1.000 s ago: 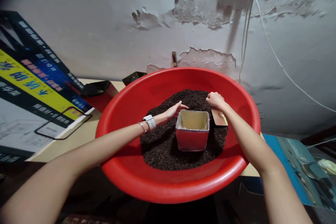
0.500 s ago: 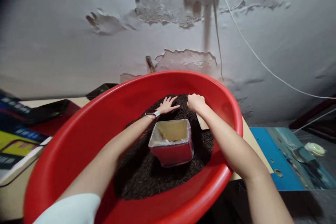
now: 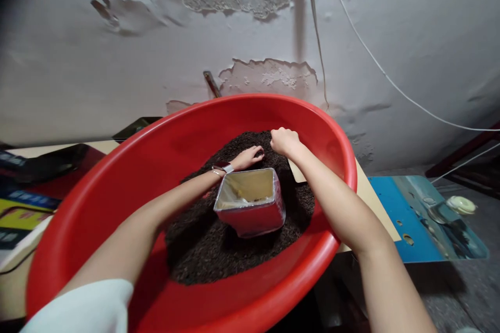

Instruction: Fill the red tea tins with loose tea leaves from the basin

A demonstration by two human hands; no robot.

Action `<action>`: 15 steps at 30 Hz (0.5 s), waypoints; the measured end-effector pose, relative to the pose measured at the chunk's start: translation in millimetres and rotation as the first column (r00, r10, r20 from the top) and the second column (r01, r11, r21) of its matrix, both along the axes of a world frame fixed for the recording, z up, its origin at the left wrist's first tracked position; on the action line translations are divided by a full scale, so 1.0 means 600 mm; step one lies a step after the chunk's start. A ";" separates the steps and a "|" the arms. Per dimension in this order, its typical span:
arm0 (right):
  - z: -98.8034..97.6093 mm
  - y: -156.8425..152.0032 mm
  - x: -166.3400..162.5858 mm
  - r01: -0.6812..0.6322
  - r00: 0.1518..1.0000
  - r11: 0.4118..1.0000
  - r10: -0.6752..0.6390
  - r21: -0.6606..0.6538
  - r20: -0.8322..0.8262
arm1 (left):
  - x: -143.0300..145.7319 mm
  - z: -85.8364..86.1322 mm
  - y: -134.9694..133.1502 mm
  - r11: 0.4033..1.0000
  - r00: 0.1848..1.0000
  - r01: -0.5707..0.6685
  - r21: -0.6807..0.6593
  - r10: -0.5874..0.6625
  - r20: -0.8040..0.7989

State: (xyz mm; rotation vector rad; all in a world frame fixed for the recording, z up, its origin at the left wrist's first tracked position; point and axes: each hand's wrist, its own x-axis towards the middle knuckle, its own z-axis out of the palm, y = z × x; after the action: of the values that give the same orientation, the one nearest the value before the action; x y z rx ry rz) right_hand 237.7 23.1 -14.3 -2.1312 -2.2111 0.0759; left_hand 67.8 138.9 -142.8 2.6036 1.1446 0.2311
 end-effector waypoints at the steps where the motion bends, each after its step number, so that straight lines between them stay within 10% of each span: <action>1: 0.001 0.000 0.001 0.011 1.000 1.000 -0.011 -0.005 0.002 | -0.003 0.016 0.000 1.000 0.999 -0.012 0.006 0.012 0.035; 8: -0.001 0.002 0.014 0.037 0.999 0.999 -0.037 -0.015 -0.019 | -0.009 0.154 -0.085 0.978 0.749 -0.062 -0.198 0.177 0.638; 15: -0.018 0.013 0.034 0.093 0.996 0.995 -0.093 -0.038 -0.011 | -0.022 0.177 -0.212 0.967 0.755 0.063 -0.247 0.116 0.646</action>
State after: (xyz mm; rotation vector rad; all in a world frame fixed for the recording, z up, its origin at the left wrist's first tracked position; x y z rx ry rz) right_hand 258.3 31.1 -25.0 -2.2430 -2.1161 0.1259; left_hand 54.3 11.6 -36.7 2.0008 0.8690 0.8696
